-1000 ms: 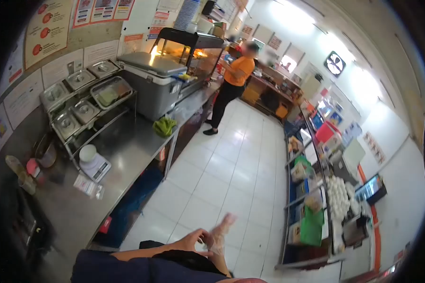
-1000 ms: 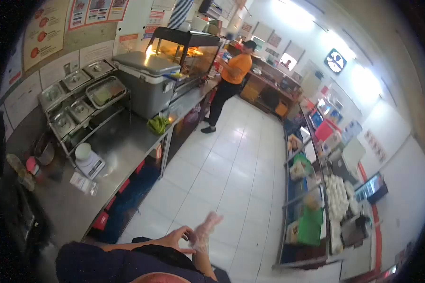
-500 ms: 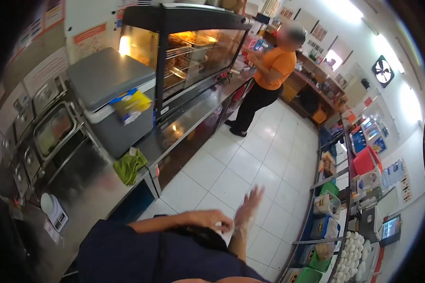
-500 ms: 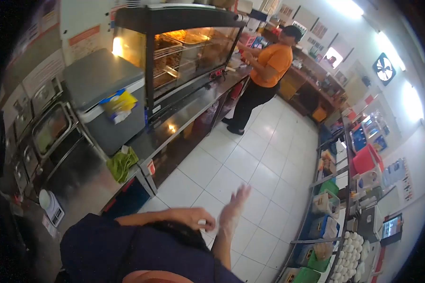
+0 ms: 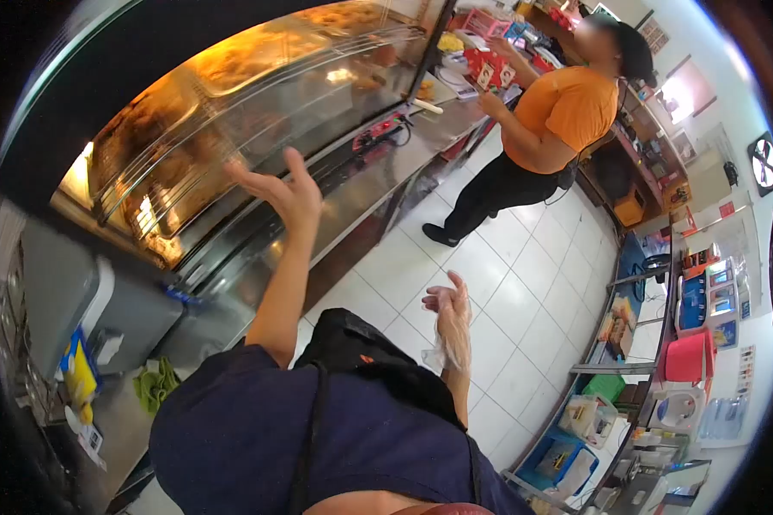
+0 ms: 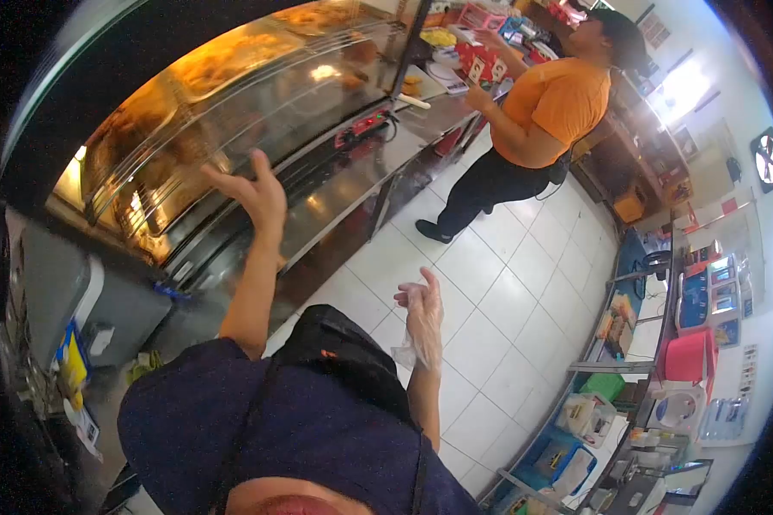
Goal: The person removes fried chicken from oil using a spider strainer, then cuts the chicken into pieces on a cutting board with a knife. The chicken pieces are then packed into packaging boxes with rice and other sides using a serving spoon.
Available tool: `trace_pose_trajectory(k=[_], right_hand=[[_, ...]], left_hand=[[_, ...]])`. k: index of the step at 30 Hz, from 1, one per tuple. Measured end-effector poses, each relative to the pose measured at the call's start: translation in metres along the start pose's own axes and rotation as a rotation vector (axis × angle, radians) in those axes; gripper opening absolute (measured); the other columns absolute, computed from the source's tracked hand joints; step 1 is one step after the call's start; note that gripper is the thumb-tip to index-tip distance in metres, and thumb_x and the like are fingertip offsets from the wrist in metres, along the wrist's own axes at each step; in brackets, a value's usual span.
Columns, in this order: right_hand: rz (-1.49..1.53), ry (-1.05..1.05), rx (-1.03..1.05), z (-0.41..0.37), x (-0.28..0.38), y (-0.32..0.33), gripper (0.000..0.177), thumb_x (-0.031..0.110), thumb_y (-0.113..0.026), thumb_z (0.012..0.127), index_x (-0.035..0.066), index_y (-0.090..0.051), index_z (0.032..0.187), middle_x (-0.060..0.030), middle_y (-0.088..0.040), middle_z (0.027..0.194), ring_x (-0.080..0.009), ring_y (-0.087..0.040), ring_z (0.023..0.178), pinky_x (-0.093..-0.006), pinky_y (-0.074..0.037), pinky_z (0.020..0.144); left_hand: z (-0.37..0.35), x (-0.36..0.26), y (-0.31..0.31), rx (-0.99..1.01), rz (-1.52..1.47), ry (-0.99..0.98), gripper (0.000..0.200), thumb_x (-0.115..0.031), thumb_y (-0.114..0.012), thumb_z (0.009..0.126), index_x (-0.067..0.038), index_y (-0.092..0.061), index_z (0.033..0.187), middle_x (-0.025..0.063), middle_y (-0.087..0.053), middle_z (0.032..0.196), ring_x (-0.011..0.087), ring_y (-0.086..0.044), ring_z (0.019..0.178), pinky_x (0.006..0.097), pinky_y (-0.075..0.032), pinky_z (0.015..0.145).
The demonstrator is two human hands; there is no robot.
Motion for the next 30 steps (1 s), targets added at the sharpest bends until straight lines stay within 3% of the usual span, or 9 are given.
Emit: trace_pose_trajectory(k=[3,7,13,16,19,20,25,28,30], right_hand=[[-0.113,-0.069,0.081,0.104,-0.025,0.021,0.035,0.018,-0.047,0.093,-0.002,-0.051,0.122,-0.0128,-0.066,0.09,-0.0187,-0.064,0.077,-0.0314,-0.051,0.07],[-0.405,-0.021,0.109,0.264,0.0,0.029,0.033,0.029,-0.054,0.091,0.001,-0.062,0.106,-0.0139,-0.068,0.088,-0.0212,-0.066,0.081,-0.033,-0.05,0.075],[-0.546,0.367,0.212,0.507,-0.006,-0.026,0.026,0.025,-0.057,0.086,0.009,-0.064,0.104,-0.0163,-0.066,0.096,-0.0338,-0.063,0.093,-0.0417,-0.049,0.084],[-0.645,0.426,0.414,0.599,0.019,-0.092,0.022,0.022,-0.054,0.083,0.004,-0.064,0.092,-0.0208,-0.063,0.086,-0.0315,-0.061,0.076,-0.0466,-0.048,0.065],[-1.32,1.012,0.351,0.668,0.006,-0.162,0.021,0.024,-0.049,0.087,0.007,-0.06,0.092,-0.0148,-0.06,0.081,-0.0295,-0.058,0.068,-0.0439,-0.044,0.056],[-1.097,0.686,0.452,0.709,0.004,-0.151,0.022,0.022,-0.048,0.088,0.007,-0.06,0.101,-0.0136,-0.06,0.084,-0.0302,-0.059,0.07,-0.0432,-0.046,0.059],[-0.898,1.181,0.716,0.733,0.024,-0.205,0.039,0.009,-0.058,0.078,0.007,-0.055,0.117,-0.0164,-0.062,0.106,-0.0378,-0.062,0.093,-0.0434,-0.051,0.077],[-0.844,1.236,0.847,0.744,-0.005,-0.218,0.042,0.006,-0.059,0.076,0.01,-0.056,0.117,-0.0133,-0.062,0.112,-0.0371,-0.061,0.1,-0.0415,-0.051,0.083],[-0.865,1.032,0.995,0.765,-0.036,-0.237,0.042,0.005,-0.057,0.077,0.009,-0.056,0.118,-0.0113,-0.062,0.113,-0.0351,-0.061,0.101,-0.0418,-0.05,0.084]], left_hand=[[0.041,0.058,-0.053,-0.193,0.191,0.247,0.102,-0.048,-0.044,0.093,0.02,0.021,0.132,0.0395,0.024,0.141,0.0451,0.02,0.137,0.0508,0.01,0.111],[0.063,0.079,-0.051,-0.635,0.233,0.311,0.096,-0.048,-0.034,0.096,0.019,0.025,0.131,0.0377,0.032,0.138,0.0446,0.024,0.136,0.0501,0.013,0.11],[0.1,0.121,-0.019,-0.898,0.59,0.275,0.076,-0.045,-0.042,0.093,0.012,-0.011,0.134,0.0312,-0.009,0.142,0.0443,-0.018,0.127,0.0524,-0.017,0.104],[0.112,0.114,0.021,-0.942,0.616,0.235,0.063,-0.038,-0.046,0.092,0.009,-0.023,0.127,0.0268,-0.02,0.136,0.0399,-0.028,0.116,0.0495,-0.025,0.095],[0.085,0.069,0.077,-1.141,0.645,0.221,0.051,-0.032,-0.049,0.09,0.007,-0.036,0.12,0.0224,-0.032,0.13,0.0355,-0.038,0.105,0.0466,-0.032,0.086],[0.072,0.049,0.083,-1.216,0.637,0.209,0.047,-0.03,-0.05,0.09,0.006,-0.04,0.118,0.0209,-0.036,0.128,0.034,-0.042,0.101,0.0456,-0.035,0.083],[0.005,0.007,0.082,-1.455,0.516,0.166,0.029,-0.02,-0.056,0.088,0.002,-0.06,0.106,0.0135,-0.056,0.117,0.0266,-0.058,0.083,0.0408,-0.047,0.068],[-0.066,0.051,0.064,-1.41,1.111,-0.124,0.037,-0.02,-0.058,0.088,0.0,-0.047,0.117,0.0161,-0.039,0.127,0.0263,-0.043,0.103,0.0437,-0.038,0.085],[-0.103,0.046,-0.048,-1.052,1.058,-0.247,0.048,-0.025,-0.056,0.09,0.002,-0.035,0.124,0.0163,-0.03,0.129,0.0271,-0.034,0.114,0.0443,-0.028,0.097]])
Point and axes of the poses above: each hand's wrist, its own z-axis towards the middle knuckle, its own y-axis out of the back of the hand, x = y × z, the point moved 10 cm from there along z, towards the middle knuckle
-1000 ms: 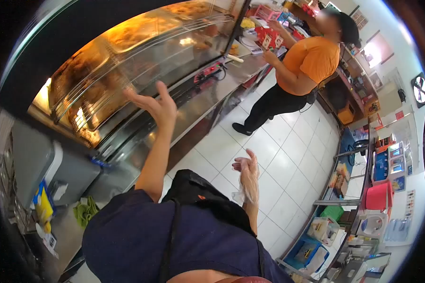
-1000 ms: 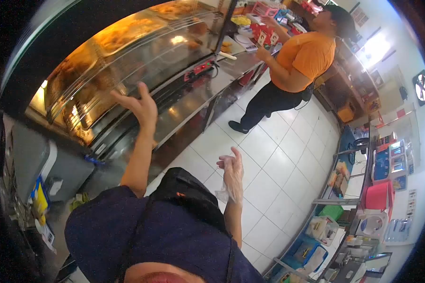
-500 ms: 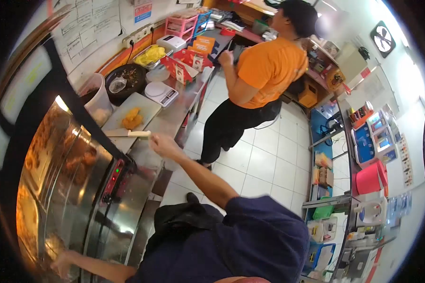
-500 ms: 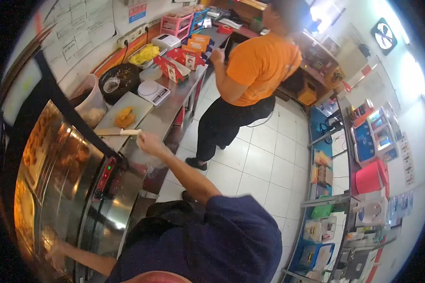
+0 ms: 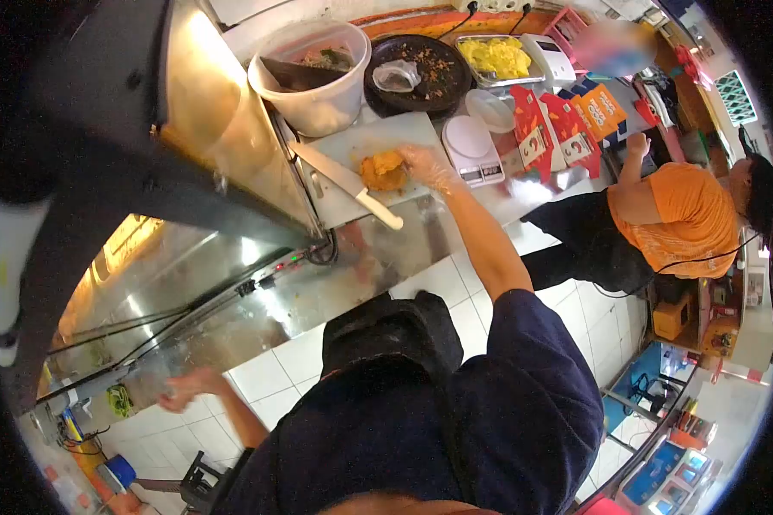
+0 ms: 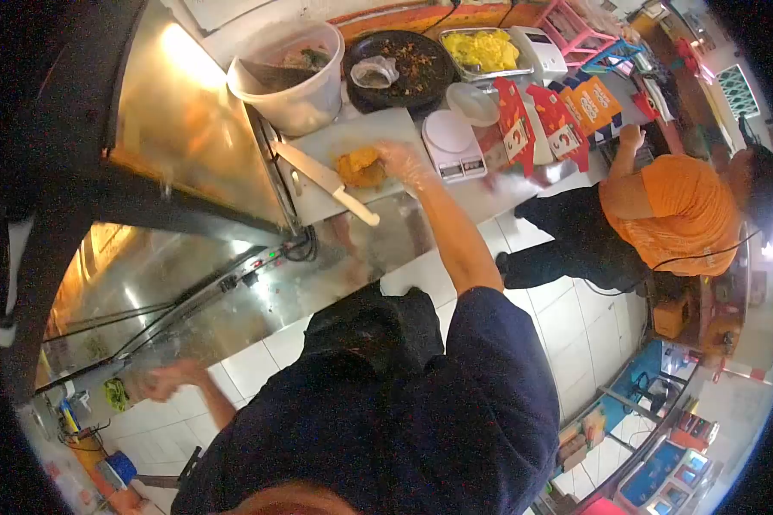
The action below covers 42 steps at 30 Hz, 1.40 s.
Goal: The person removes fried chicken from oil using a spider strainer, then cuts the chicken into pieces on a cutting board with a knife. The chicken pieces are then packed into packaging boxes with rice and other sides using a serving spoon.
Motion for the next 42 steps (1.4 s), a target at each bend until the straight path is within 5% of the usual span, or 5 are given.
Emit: trace_pose_trajectory(k=[9,27,31,37,42], right_hand=[[-0.29,-0.011,-0.202,0.002,0.048,0.04,0.034,0.01,-0.056,0.077,0.005,-0.057,0.111,-0.018,-0.058,0.102,-0.0324,-0.058,0.093,-0.0416,-0.05,0.075],[0.536,-0.26,0.222,-0.131,0.04,0.063,0.029,0.008,-0.049,0.081,0.001,-0.046,0.109,-0.0274,-0.054,0.094,-0.0445,-0.058,0.085,-0.0525,-0.045,0.073],[0.67,-0.947,0.474,-0.188,-0.004,0.082,0.033,0.028,-0.056,0.089,-0.002,-0.057,0.102,-0.0258,-0.062,0.084,-0.0402,-0.062,0.08,-0.0495,-0.046,0.072],[0.912,-1.115,0.064,-0.204,-0.013,0.089,0.041,0.045,-0.051,0.094,0.014,-0.053,0.068,0.0054,-0.043,0.058,-0.0039,-0.038,0.054,-0.0254,-0.026,0.045],[1.09,-1.185,0.126,-0.191,-0.012,0.06,0.036,0.038,-0.05,0.097,0.003,-0.059,0.098,0.001,-0.052,0.067,-0.011,-0.045,0.059,-0.0275,-0.035,0.053]], left_hand=[[-0.259,-0.262,-0.022,1.612,-0.557,0.46,0.029,-0.025,-0.052,0.094,0.003,-0.061,0.099,0.0135,-0.063,0.096,0.02,-0.057,0.091,0.0316,-0.043,0.083],[-0.332,-0.311,-0.125,1.23,-0.535,0.526,0.01,-0.009,-0.054,0.093,-0.001,-0.058,0.098,0.0015,-0.054,0.084,0.0076,-0.048,0.076,0.0218,-0.04,0.07],[-0.372,-0.338,-0.197,1.437,-0.434,0.44,0.028,-0.012,-0.056,0.091,0.0,-0.056,0.116,0.0109,-0.063,0.1,0.0191,-0.059,0.092,0.0302,-0.047,0.082],[-0.418,-0.335,-0.253,1.546,-0.357,0.074,0.045,-0.022,-0.063,0.082,0.0,-0.054,0.12,0.0227,-0.063,0.103,0.0371,-0.061,0.094,0.0434,-0.048,0.084],[-0.415,-0.358,-0.22,1.542,-0.226,0.16,0.042,-0.021,-0.063,0.081,0.001,-0.054,0.116,0.0228,-0.063,0.098,0.0354,-0.061,0.092,0.0444,-0.048,0.082]])
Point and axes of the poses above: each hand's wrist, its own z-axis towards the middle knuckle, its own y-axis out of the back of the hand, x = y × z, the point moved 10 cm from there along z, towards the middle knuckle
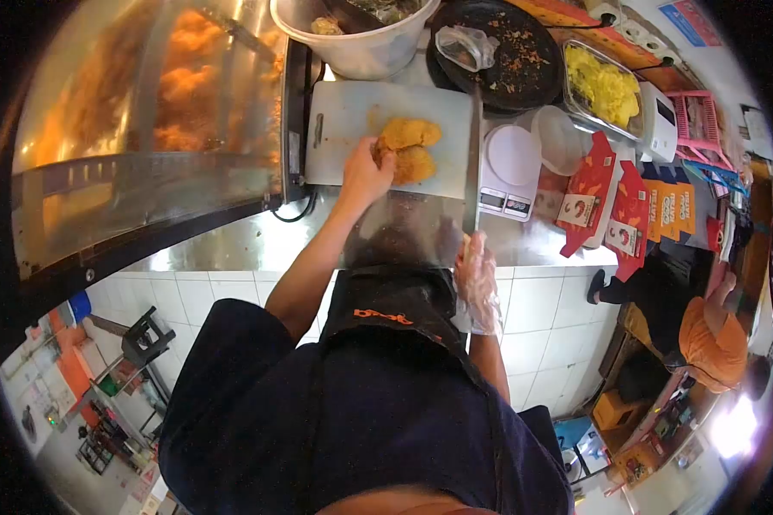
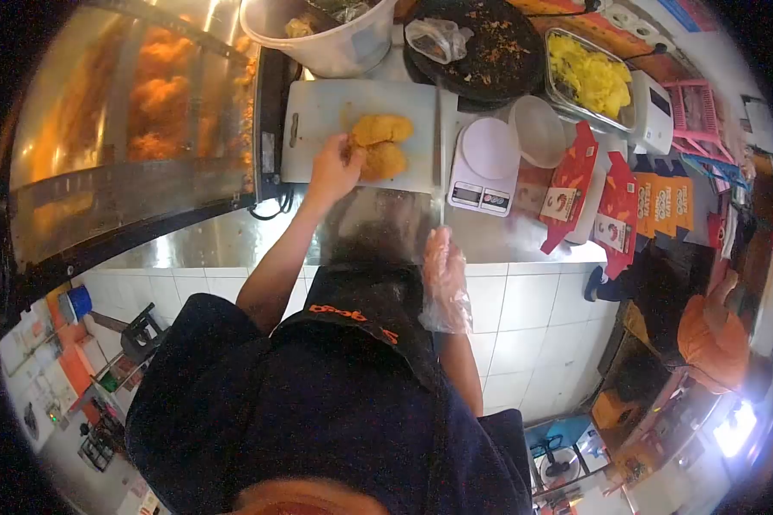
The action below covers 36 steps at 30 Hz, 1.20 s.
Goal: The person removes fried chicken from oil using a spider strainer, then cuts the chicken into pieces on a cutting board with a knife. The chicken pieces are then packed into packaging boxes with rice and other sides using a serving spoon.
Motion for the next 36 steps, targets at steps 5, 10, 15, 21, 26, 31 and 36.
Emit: trace_pose_trajectory(k=[5,10,15,21,26,31,36], right_hand=[[-0.688,0.124,-0.028,0.006,0.034,-0.017,0.054,0.044,-0.037,0.098,-0.003,-0.061,0.108,-0.0323,-0.061,0.092,-0.0509,-0.057,0.089,-0.0515,-0.045,0.08],[-0.76,0.001,0.042,0.019,0.035,-0.022,0.069,0.056,-0.031,0.095,-0.005,-0.063,0.097,-0.0341,-0.06,0.088,-0.0485,-0.059,0.093,-0.0474,-0.044,0.082],[-0.848,0.042,0.08,0.027,0.041,-0.028,0.061,0.049,-0.033,0.098,-0.003,-0.064,0.095,-0.0315,-0.061,0.084,-0.0484,-0.06,0.085,-0.0511,-0.045,0.078],[-0.822,0.023,0.014,0.025,0.044,-0.042,0.058,0.046,-0.035,0.098,-0.004,-0.062,0.088,-0.0317,-0.059,0.075,-0.0498,-0.059,0.075,-0.052,-0.045,0.067],[-0.893,0.104,-0.021,0.064,0.029,-0.053,0.057,0.045,-0.035,0.098,-0.005,-0.062,0.092,-0.0325,-0.06,0.077,-0.0505,-0.059,0.077,-0.0527,-0.045,0.069],[-0.929,0.072,0.012,0.062,0.061,-0.048,0.059,0.048,-0.035,0.097,-0.003,-0.064,0.093,-0.0315,-0.061,0.083,-0.0506,-0.058,0.086,-0.0505,-0.047,0.075],[-0.842,-0.012,0.045,0.026,0.04,-0.056,0.059,0.046,-0.036,0.098,-0.005,-0.064,0.088,-0.0331,-0.059,0.079,-0.0501,-0.059,0.079,-0.0522,-0.045,0.068]], left_hand=[[-0.039,-0.01,-0.016,0.042,-0.074,0.166,0.037,-0.02,-0.063,0.081,0.001,-0.053,0.109,0.02,-0.063,0.092,0.0345,-0.062,0.084,0.0443,-0.049,0.078],[-0.004,-0.052,0.04,-0.277,-0.036,-0.173,0.025,-0.017,-0.062,0.084,0.0,-0.059,0.102,0.0145,-0.064,0.086,0.0285,-0.064,0.077,0.038,-0.051,0.07],[0.056,-0.11,0.003,0.039,-0.165,-0.625,0.019,-0.017,-0.061,0.087,-0.001,-0.061,0.096,0.0127,-0.063,0.088,0.028,-0.062,0.077,0.0378,-0.05,0.069],[0.086,-0.118,-0.07,0.191,-0.073,-0.919,0.026,-0.027,-0.048,0.093,-0.004,-0.056,0.086,0.0113,-0.06,0.078,0.0299,-0.06,0.071,0.0414,-0.046,0.067],[0.107,-0.1,-0.081,0.223,0.231,-0.895,0.032,-0.031,-0.048,0.092,0.0,-0.053,0.1,0.0222,-0.055,0.104,0.0381,-0.053,0.099,0.0458,-0.04,0.089],[0.125,-0.138,-0.044,0.291,0.079,-0.752,0.031,-0.031,-0.047,0.092,-0.002,-0.053,0.097,0.0228,-0.055,0.103,0.0401,-0.052,0.097,0.0463,-0.04,0.088],[0.1,-0.123,-0.048,0.339,0.099,-0.622,0.027,-0.029,-0.048,0.092,-0.004,-0.051,0.101,0.02,-0.055,0.101,0.039,-0.052,0.095,0.0467,-0.039,0.084]])
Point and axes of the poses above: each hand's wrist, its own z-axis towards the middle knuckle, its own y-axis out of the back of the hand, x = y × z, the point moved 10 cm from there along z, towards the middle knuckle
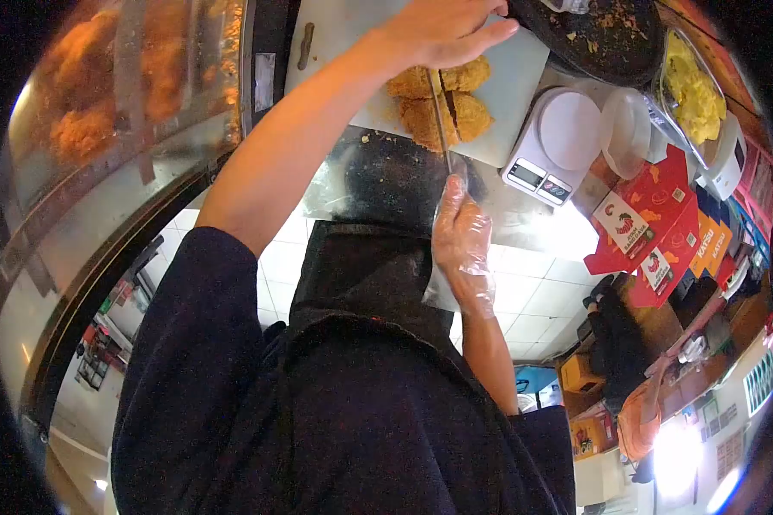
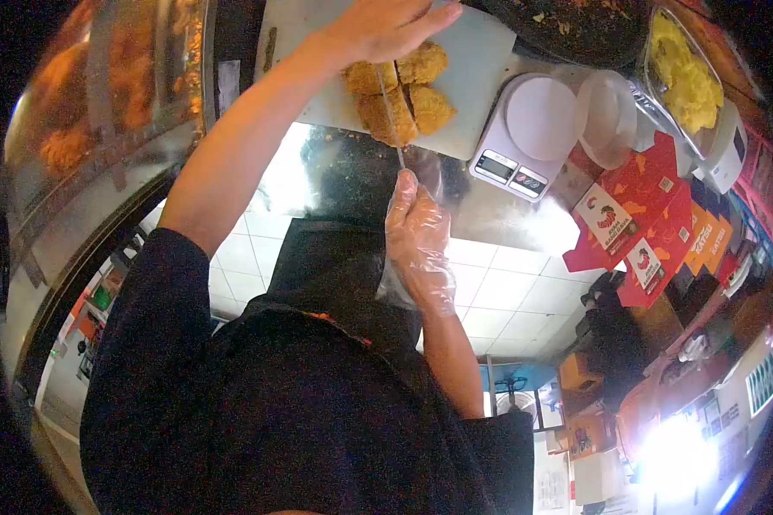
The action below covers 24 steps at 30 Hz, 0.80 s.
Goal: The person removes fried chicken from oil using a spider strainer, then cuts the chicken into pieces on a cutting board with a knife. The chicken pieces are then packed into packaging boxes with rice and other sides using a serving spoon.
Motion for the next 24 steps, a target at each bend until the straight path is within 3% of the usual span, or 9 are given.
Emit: trace_pose_trajectory(k=[2,7,13,15,18,23,24], right_hand=[[0.022,0.006,-0.019,0.005,0.004,-0.002,0.062,0.045,-0.036,0.098,-0.007,-0.063,0.082,-0.035,-0.057,0.076,-0.0506,-0.059,0.077,-0.0533,-0.044,0.066],[-0.01,0.019,-0.049,0.028,0.008,-0.019,0.057,0.043,-0.037,0.098,-0.006,-0.063,0.086,-0.0341,-0.059,0.079,-0.0509,-0.058,0.079,-0.0526,-0.046,0.069],[-0.004,0.18,-0.206,0.0,0.032,0.013,0.053,0.041,-0.037,0.099,-0.004,-0.063,0.088,-0.0324,-0.06,0.079,-0.0498,-0.058,0.079,-0.0518,-0.046,0.071],[0.067,-0.018,0.022,-0.013,0.018,-0.002,0.062,0.045,-0.033,0.099,-0.008,-0.063,0.086,-0.0335,-0.059,0.081,-0.0509,-0.057,0.08,-0.0536,-0.042,0.072],[0.016,0.009,-0.005,-0.009,0.01,-0.012,0.062,0.046,-0.034,0.099,-0.006,-0.064,0.086,-0.033,-0.06,0.08,-0.0505,-0.058,0.08,-0.0533,-0.043,0.072],[-0.028,0.006,0.032,0.01,0.007,-0.027,0.062,0.047,-0.033,0.098,-0.005,-0.065,0.088,-0.0328,-0.06,0.081,-0.0513,-0.058,0.081,-0.0535,-0.044,0.071],[-0.026,0.088,-0.062,0.021,0.012,-0.033,0.061,0.047,-0.034,0.098,-0.004,-0.065,0.088,-0.0323,-0.06,0.081,-0.0513,-0.058,0.081,-0.0536,-0.045,0.071]], left_hand=[[-0.01,0.007,0.001,-0.226,0.133,-0.028,0.024,-0.027,-0.048,0.092,-0.004,-0.052,0.099,0.0177,-0.056,0.098,0.0365,-0.053,0.093,0.0466,-0.039,0.081],[-0.005,0.034,-0.01,-0.209,0.076,-0.046,0.022,-0.025,-0.049,0.091,-0.004,-0.051,0.096,0.0167,-0.056,0.095,0.0363,-0.053,0.091,0.047,-0.039,0.081],[0.0,0.003,0.025,-0.184,-0.064,-0.11,0.018,-0.022,-0.051,0.089,-0.004,-0.051,0.09,0.0168,-0.055,0.094,0.0372,-0.052,0.086,0.0457,-0.038,0.077],[-0.018,-0.002,0.018,-0.186,-0.076,-0.107,0.017,-0.021,-0.051,0.089,-0.004,-0.051,0.09,0.0171,-0.055,0.093,0.0369,-0.051,0.086,0.0448,-0.038,0.076],[-0.027,0.0,0.022,-0.3,-0.048,-0.178,0.018,-0.021,-0.05,0.09,-0.003,-0.051,0.089,0.0171,-0.052,0.089,0.0363,-0.049,0.086,0.0432,-0.037,0.076],[-0.037,0.046,0.007,-0.297,-0.051,0.027,0.019,-0.021,-0.05,0.09,-0.003,-0.05,0.086,0.0179,-0.048,0.084,0.0365,-0.047,0.083,0.0442,-0.036,0.073],[-0.035,0.056,0.008,-0.295,-0.048,0.021,0.019,-0.021,-0.05,0.09,-0.003,-0.05,0.086,0.0179,-0.048,0.084,0.0365,-0.047,0.083,0.0442,-0.036,0.073]])
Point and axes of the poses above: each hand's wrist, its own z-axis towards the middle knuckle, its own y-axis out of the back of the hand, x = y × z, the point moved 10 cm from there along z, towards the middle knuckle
